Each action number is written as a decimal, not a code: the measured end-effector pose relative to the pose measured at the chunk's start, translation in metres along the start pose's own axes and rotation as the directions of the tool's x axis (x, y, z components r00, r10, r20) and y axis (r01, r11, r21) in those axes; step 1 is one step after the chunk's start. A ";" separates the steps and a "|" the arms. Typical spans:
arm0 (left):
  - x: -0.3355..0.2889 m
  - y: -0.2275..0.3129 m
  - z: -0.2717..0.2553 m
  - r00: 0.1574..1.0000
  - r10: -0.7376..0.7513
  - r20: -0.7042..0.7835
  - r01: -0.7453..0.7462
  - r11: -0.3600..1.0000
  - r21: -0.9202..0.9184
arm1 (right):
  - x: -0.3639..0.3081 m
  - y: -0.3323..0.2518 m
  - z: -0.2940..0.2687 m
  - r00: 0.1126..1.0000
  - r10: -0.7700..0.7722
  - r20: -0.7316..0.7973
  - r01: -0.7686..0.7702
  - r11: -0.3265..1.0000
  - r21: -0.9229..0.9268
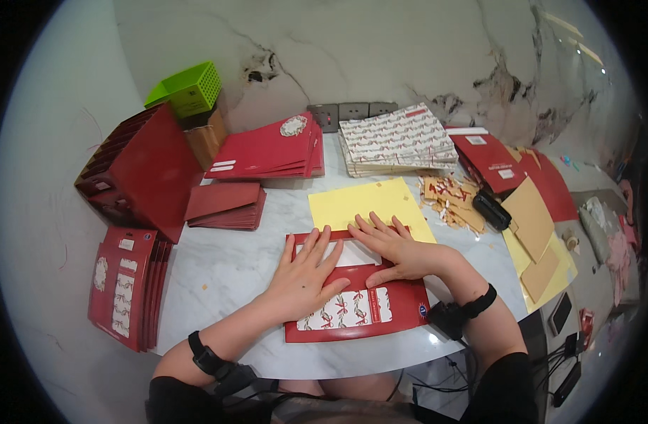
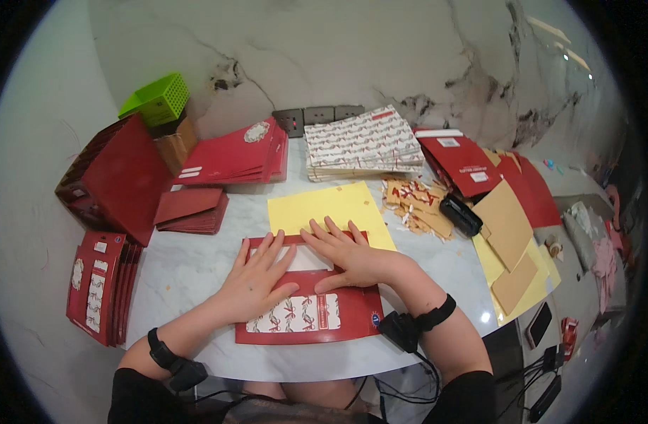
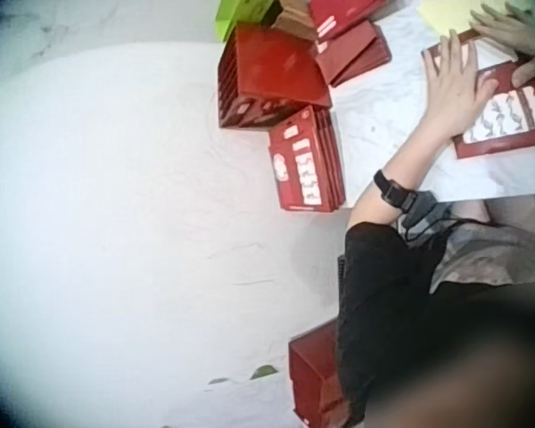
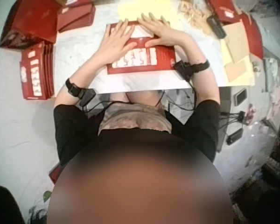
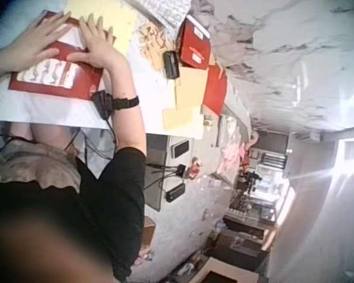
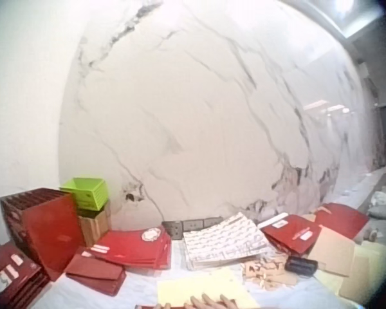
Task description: Organizing stationery cards and envelopes into a display package.
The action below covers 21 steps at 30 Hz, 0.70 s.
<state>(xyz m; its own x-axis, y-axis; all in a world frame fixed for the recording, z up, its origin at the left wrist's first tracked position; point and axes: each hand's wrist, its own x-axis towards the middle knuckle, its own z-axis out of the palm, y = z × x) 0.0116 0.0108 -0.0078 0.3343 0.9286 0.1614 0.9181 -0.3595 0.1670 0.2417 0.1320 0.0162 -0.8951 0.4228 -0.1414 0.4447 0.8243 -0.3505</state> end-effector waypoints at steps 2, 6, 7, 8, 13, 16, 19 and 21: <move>-0.002 -0.001 0.002 1.000 -0.015 -0.025 0.016 1.000 0.015 | -0.001 0.000 -0.013 0.998 -0.046 -0.052 0.051 0.995 0.089; -0.008 -0.001 0.001 0.995 -0.036 -0.089 0.037 0.999 0.005 | 0.019 -0.001 -0.051 0.988 -0.033 -0.151 0.043 0.997 0.067; -0.009 -0.002 -0.002 0.994 -0.045 -0.099 0.046 0.999 0.006 | 0.033 -0.005 -0.059 0.988 -0.043 -0.148 0.052 0.997 0.057; -0.010 -0.003 -0.005 0.993 -0.051 -0.102 0.050 0.999 -0.018 | 0.052 -0.010 -0.071 0.983 0.063 -0.174 -0.057 0.998 0.040; -0.012 -0.002 -0.018 0.977 -0.112 -0.179 0.102 0.993 -0.064 | 0.162 0.011 -0.085 0.823 0.331 -0.462 -0.290 0.944 0.159; -0.012 -0.006 -0.018 0.965 -0.154 -0.212 0.132 0.985 -0.112 | 0.202 0.016 -0.080 0.748 0.467 -0.471 -0.333 0.879 0.342; -0.008 -0.005 -0.017 0.960 -0.139 -0.242 0.116 0.987 -0.108 | 0.216 0.040 -0.068 0.732 0.543 -0.411 -0.304 0.801 0.517; -0.006 -0.008 -0.014 0.955 -0.128 -0.268 0.093 0.986 -0.139 | 0.219 0.053 -0.062 0.694 0.609 -0.384 -0.186 0.666 0.722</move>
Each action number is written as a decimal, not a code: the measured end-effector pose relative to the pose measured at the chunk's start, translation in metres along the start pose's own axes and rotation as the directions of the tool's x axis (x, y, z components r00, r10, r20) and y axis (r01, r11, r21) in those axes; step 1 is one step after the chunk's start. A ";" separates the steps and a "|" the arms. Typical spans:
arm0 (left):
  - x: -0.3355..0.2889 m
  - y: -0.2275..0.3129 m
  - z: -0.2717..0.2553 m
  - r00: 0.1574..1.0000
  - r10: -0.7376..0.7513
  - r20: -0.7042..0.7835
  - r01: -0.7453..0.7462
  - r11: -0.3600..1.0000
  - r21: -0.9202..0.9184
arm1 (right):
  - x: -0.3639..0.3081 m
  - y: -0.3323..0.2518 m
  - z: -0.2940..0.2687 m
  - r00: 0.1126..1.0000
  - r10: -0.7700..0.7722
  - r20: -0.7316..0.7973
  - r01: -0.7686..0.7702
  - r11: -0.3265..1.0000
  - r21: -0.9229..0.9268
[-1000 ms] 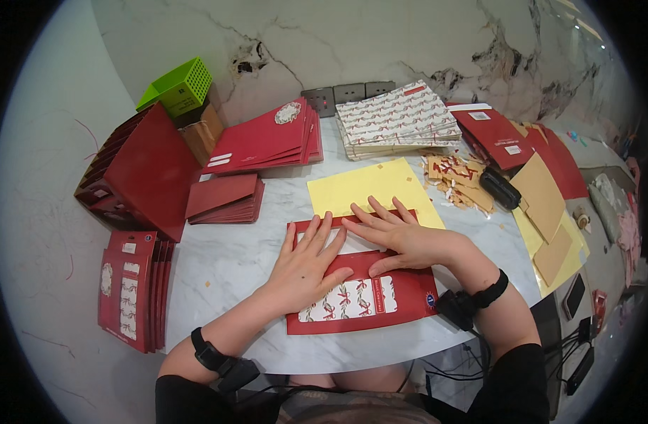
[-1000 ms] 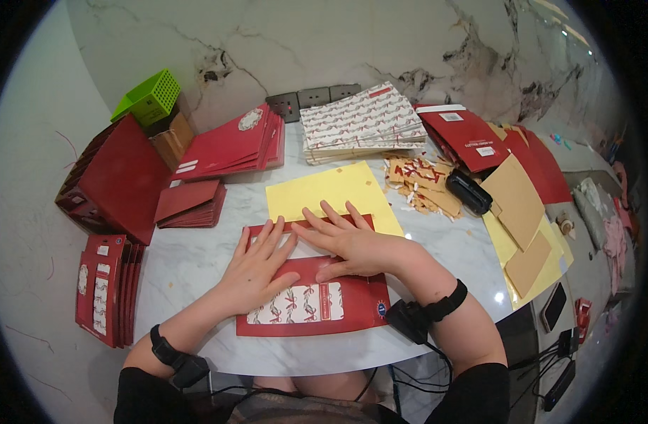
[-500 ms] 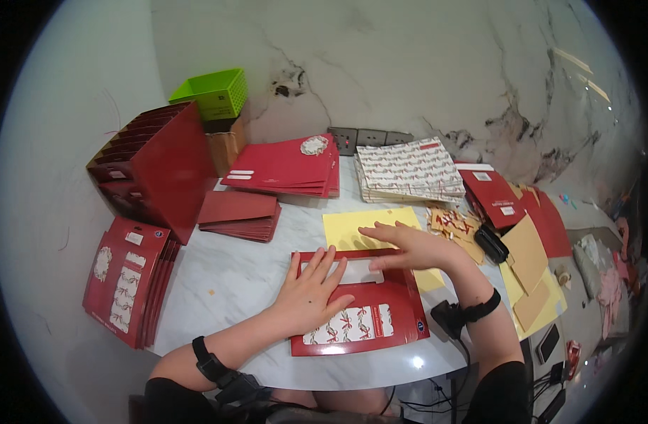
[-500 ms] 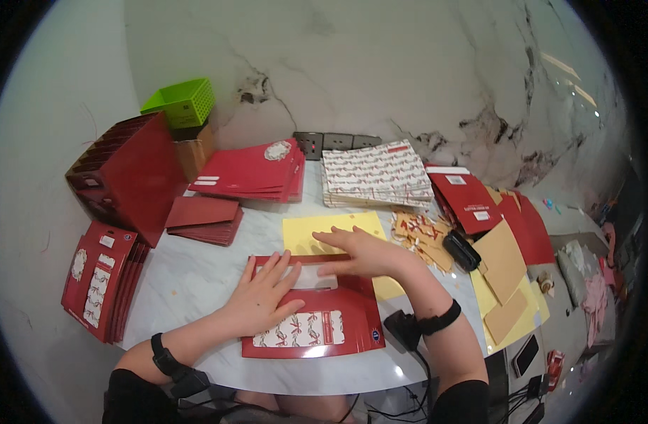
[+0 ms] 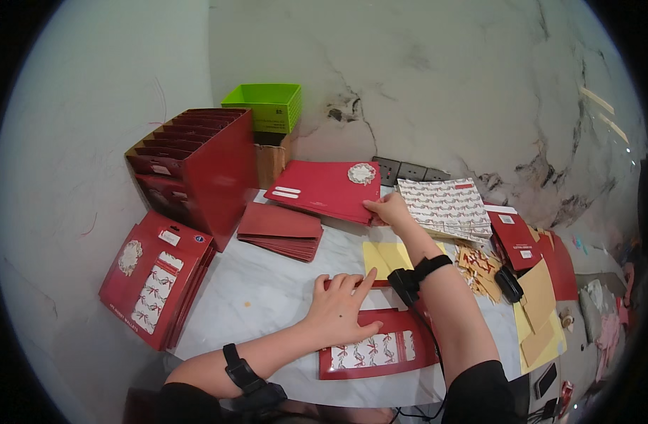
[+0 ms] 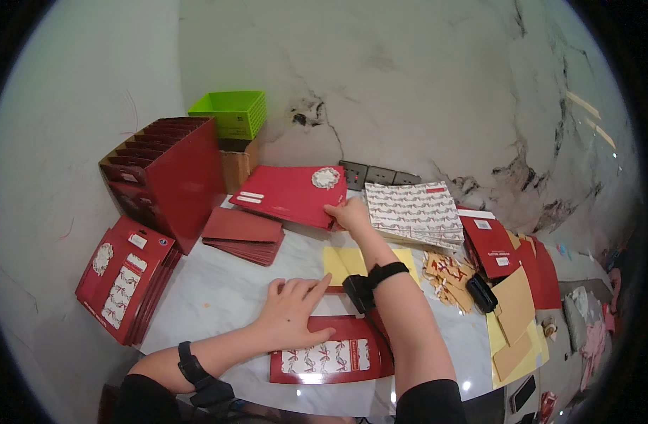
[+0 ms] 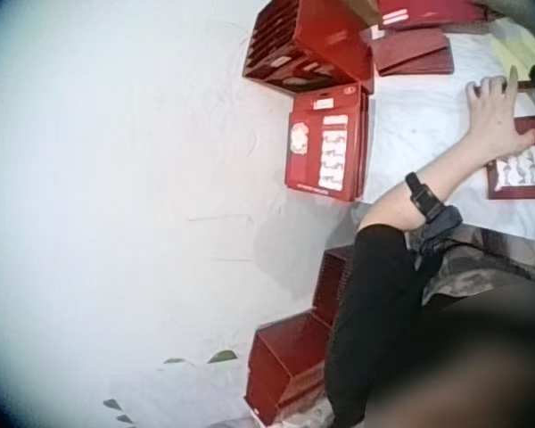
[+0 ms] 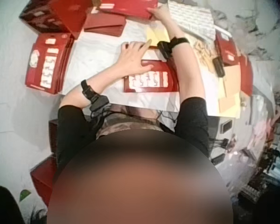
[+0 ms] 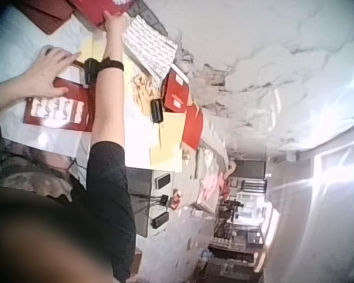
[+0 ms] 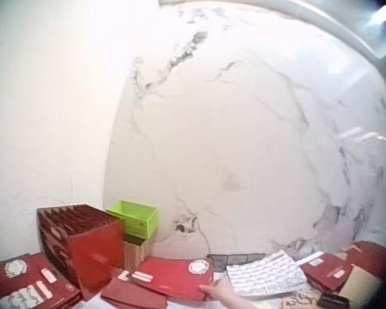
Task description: Organizing stationery cards and envelopes into a display package.
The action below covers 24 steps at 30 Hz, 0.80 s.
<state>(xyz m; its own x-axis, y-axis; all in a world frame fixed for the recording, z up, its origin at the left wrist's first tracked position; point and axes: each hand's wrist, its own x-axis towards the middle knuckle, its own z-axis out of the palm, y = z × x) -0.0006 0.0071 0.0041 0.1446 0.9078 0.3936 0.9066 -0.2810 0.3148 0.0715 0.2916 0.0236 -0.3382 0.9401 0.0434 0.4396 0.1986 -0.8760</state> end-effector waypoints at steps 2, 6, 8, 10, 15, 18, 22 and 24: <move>-0.006 -0.007 -0.001 1.000 -0.004 -0.019 0.004 1.000 -0.006 | -0.015 -0.017 0.006 0.996 0.069 0.060 -0.077 0.988 0.136; -0.006 -0.010 -0.002 0.997 -0.029 -0.069 0.025 0.998 -0.056 | -0.032 -0.025 -0.031 0.985 0.085 0.148 -0.120 0.963 0.242; 0.003 -0.015 0.000 0.966 -0.039 -0.257 0.020 0.997 -0.076 | -0.041 -0.019 -0.056 0.998 -0.037 -0.045 0.043 0.988 0.149; 0.007 -0.023 -0.006 0.952 -0.096 -0.292 0.054 0.987 -0.149 | -0.065 -0.029 -0.077 0.989 -0.100 -0.109 0.119 0.977 0.179; 0.016 -0.049 -0.013 0.777 -0.323 -0.541 0.131 0.922 -0.364 | -0.134 -0.081 -0.114 0.935 -0.353 0.009 0.337 0.899 0.282; 0.023 -0.052 -0.024 0.751 -0.432 -0.500 0.102 0.824 -0.557 | -0.159 -0.094 -0.121 0.903 -0.409 0.130 0.349 0.876 0.333; 0.028 -0.042 -0.039 0.753 -0.525 -0.397 -0.137 0.465 -0.875 | -0.173 -0.100 -0.120 0.862 -0.442 0.249 0.327 0.859 0.393; 0.030 -0.034 -0.045 0.761 -0.523 -0.384 -0.284 0.264 -0.922 | -0.171 -0.097 -0.120 0.840 -0.466 0.278 0.344 0.853 0.393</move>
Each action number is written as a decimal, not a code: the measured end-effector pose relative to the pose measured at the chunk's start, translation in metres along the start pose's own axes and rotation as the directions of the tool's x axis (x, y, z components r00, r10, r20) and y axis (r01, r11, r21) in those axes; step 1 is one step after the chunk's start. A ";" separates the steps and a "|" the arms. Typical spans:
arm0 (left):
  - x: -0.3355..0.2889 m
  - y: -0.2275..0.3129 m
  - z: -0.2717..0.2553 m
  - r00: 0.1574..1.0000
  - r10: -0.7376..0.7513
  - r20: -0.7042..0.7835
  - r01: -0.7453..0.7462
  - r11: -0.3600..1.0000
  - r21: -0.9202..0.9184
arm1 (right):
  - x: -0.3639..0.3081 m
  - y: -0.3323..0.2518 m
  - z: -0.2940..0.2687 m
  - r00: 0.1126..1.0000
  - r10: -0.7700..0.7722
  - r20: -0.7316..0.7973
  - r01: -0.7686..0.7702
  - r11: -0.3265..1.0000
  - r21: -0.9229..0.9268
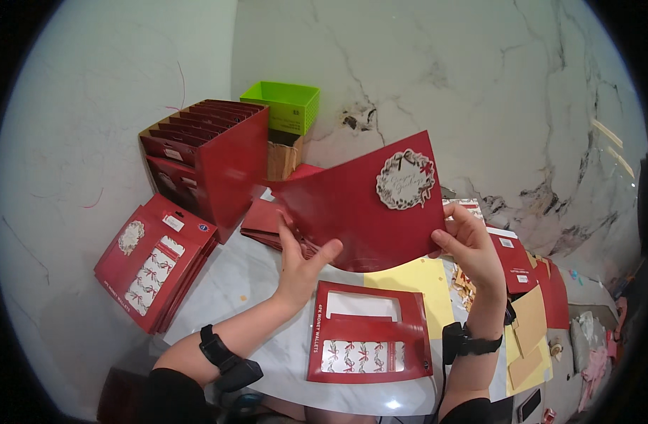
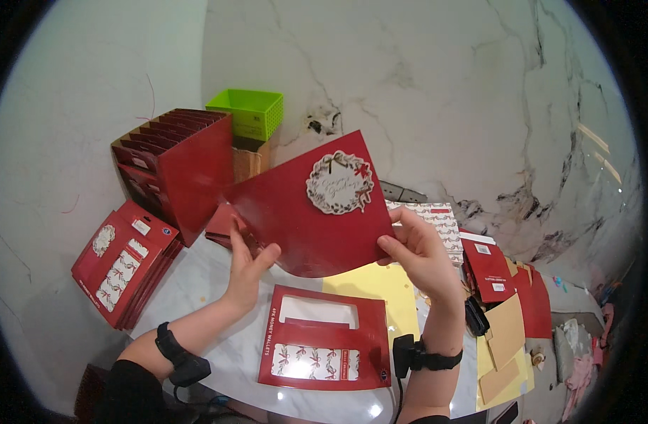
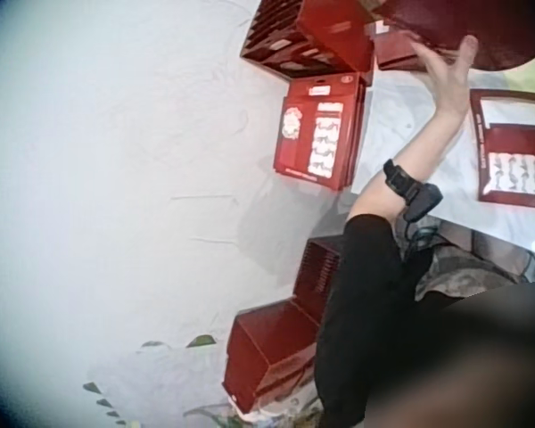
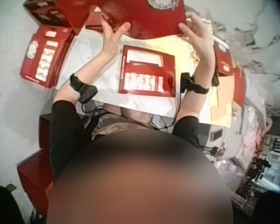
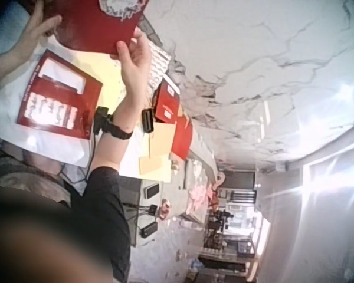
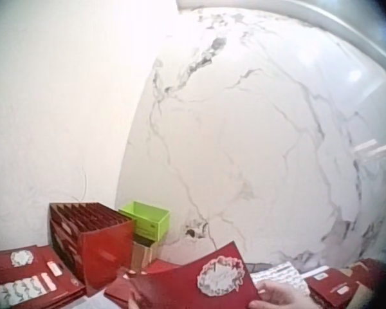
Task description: Organizing stationery cards and envelopes into a display package.
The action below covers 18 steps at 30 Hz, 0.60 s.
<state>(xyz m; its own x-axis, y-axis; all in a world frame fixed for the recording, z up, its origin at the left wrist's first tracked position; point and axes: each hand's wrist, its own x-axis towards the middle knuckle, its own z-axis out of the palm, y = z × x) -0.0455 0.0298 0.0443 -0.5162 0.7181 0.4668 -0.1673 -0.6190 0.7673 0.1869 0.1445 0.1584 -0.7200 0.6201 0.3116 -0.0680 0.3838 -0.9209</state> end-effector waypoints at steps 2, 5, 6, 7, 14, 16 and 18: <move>-0.001 -0.002 -0.003 0.997 0.069 0.024 -0.068 0.997 -0.031 | 0.003 0.003 0.010 0.998 0.064 0.013 -0.063 0.996 -0.067; -0.006 0.001 -0.007 0.988 -0.051 0.146 0.047 0.998 0.033 | 0.008 0.010 0.024 0.994 0.109 0.031 -0.105 0.990 -0.092; -0.007 -0.001 -0.008 0.988 -0.052 0.146 0.047 0.998 0.034 | 0.008 0.011 0.026 0.990 0.134 0.046 -0.130 0.987 -0.090; -0.007 -0.004 -0.008 0.986 -0.096 0.135 0.101 0.994 -0.035 | 0.010 0.013 0.026 0.989 0.149 0.026 -0.145 0.982 -0.122; -0.009 -0.004 -0.001 0.955 -0.265 0.133 0.292 0.920 -0.261 | 0.017 0.033 0.027 0.983 0.138 -0.125 -0.161 0.967 -0.199; -0.006 -0.006 -0.004 0.958 -0.274 0.080 0.285 0.937 -0.204 | 0.018 0.041 0.033 0.955 -0.155 -0.254 -0.008 0.839 -0.544; -0.003 -0.008 -0.003 0.960 -0.279 0.030 0.281 0.949 -0.143 | 0.020 0.041 0.035 0.859 -0.485 -0.165 0.179 0.585 -0.791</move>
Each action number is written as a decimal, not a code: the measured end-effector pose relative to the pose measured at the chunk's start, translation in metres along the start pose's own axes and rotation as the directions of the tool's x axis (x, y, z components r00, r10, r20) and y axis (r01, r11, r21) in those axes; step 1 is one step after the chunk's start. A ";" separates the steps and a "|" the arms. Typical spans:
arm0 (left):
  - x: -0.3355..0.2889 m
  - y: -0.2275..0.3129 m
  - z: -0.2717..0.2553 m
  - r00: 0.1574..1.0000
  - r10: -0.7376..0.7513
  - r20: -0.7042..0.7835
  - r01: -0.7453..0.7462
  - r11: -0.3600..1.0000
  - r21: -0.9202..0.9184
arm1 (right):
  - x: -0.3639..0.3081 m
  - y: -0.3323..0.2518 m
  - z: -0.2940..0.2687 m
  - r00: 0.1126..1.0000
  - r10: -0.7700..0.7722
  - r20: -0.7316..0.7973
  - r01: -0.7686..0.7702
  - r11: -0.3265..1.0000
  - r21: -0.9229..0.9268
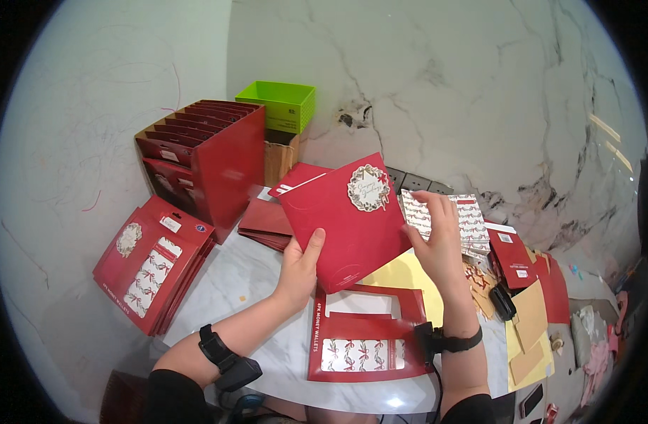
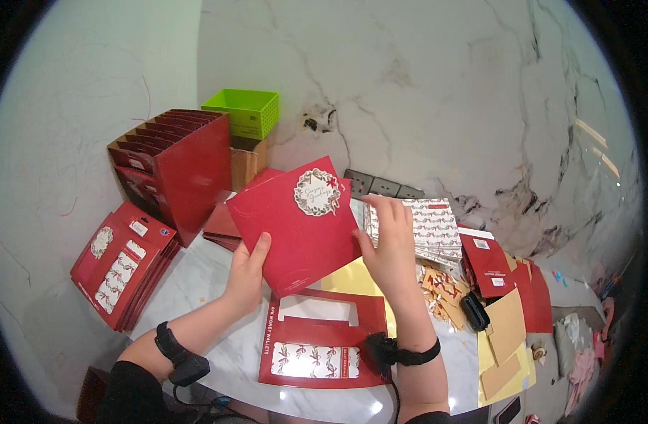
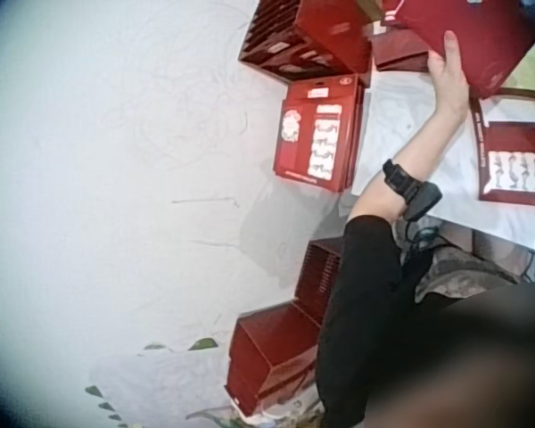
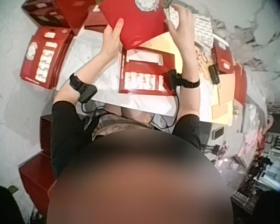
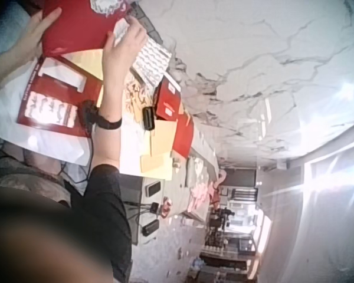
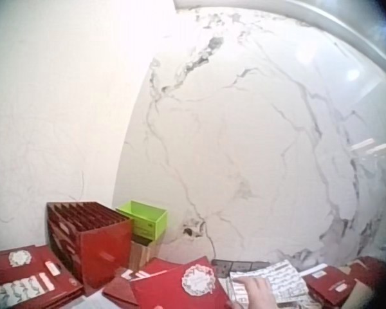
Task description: Organizing stationery cards and envelopes into a display package.
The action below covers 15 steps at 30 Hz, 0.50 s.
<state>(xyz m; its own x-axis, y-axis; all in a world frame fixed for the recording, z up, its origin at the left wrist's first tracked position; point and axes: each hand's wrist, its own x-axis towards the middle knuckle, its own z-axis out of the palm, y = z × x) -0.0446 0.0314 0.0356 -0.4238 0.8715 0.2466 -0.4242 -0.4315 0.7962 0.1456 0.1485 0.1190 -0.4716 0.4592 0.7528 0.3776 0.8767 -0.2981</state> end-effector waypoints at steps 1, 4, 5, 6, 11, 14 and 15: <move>0.001 -0.001 0.000 0.995 0.064 -0.072 -0.063 0.998 0.015 | 0.002 -0.009 -0.001 0.998 -0.064 0.024 0.064 0.998 -0.024; 0.003 -0.003 -0.006 0.987 0.094 -0.131 -0.095 0.995 -0.005 | -0.002 -0.027 0.008 0.980 -0.088 0.180 0.070 0.992 0.104; 0.003 -0.003 -0.006 0.991 0.059 -0.117 -0.065 0.997 -0.049 | -0.007 -0.031 0.012 0.970 -0.062 0.236 0.037 0.993 0.109; 0.003 -0.003 -0.006 0.992 0.057 -0.116 -0.063 0.997 -0.049 | -0.011 -0.033 0.016 0.956 -0.037 0.291 0.005 0.994 0.112; 0.000 0.002 -0.001 0.993 -0.106 0.047 0.115 0.960 -0.256 | -0.015 -0.032 0.026 0.872 0.004 0.490 -0.189 0.926 0.328; -0.002 0.002 0.000 0.994 -0.101 0.045 0.109 0.962 -0.252 | -0.018 -0.039 0.033 0.884 -0.024 0.467 -0.211 0.871 0.444; -0.002 0.001 -0.002 0.994 -0.102 0.044 0.110 0.962 -0.251 | -0.017 -0.044 0.031 0.867 0.016 0.498 -0.304 0.809 0.503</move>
<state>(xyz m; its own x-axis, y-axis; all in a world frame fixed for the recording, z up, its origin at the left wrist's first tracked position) -0.0457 0.0287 0.0353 -0.3422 0.9206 0.1882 -0.6556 -0.3774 0.6540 0.1123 0.1069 0.1015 -0.7993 0.4841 0.3560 0.0482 0.6422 -0.7650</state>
